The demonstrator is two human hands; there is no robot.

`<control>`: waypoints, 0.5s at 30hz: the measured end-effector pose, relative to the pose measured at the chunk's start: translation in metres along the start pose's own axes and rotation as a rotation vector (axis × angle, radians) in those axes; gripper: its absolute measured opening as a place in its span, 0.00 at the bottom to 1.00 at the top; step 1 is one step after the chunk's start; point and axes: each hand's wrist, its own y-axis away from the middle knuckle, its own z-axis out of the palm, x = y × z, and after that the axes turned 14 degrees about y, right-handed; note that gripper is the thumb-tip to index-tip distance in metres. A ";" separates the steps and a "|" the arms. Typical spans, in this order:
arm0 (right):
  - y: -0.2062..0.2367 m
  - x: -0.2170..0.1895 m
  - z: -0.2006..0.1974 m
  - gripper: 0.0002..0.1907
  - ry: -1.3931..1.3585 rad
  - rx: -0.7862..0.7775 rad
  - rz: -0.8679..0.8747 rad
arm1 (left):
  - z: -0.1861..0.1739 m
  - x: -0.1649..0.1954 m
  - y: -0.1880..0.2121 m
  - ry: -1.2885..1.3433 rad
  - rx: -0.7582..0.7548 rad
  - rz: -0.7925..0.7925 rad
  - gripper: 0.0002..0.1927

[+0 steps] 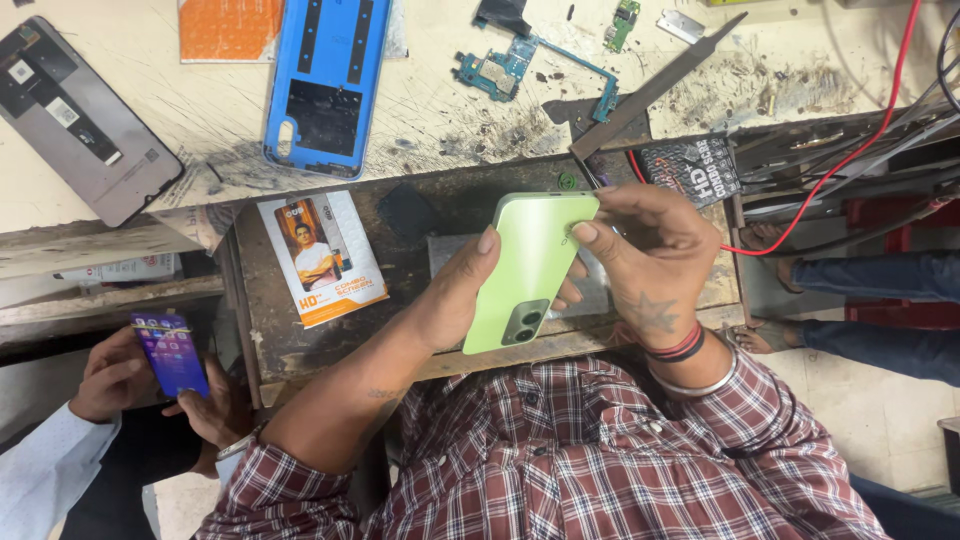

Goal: The person uses a screwdriver to remove screws from a smartphone, then powers it on and navigates the screen. They then handle a second green phone, removing a SIM tray and inspecting it.

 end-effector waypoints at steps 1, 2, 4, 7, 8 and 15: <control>0.003 0.000 0.002 0.15 -0.020 0.026 0.008 | 0.001 -0.001 0.000 0.052 -0.005 -0.001 0.46; 0.005 0.000 0.004 0.14 -0.041 0.052 0.015 | 0.002 -0.003 -0.001 0.102 -0.011 -0.003 0.46; 0.008 0.000 0.007 0.13 -0.010 0.084 -0.010 | 0.003 -0.005 -0.002 0.144 -0.022 0.009 0.46; 0.011 -0.001 0.010 0.12 -0.024 0.114 -0.024 | 0.003 -0.009 -0.001 0.128 -0.024 0.036 0.47; 0.011 -0.001 0.010 0.12 -0.039 0.121 -0.024 | 0.003 -0.010 -0.002 0.126 -0.019 0.040 0.47; 0.010 -0.003 0.014 0.09 0.036 0.134 -0.069 | 0.005 -0.014 -0.001 0.126 0.057 0.043 0.49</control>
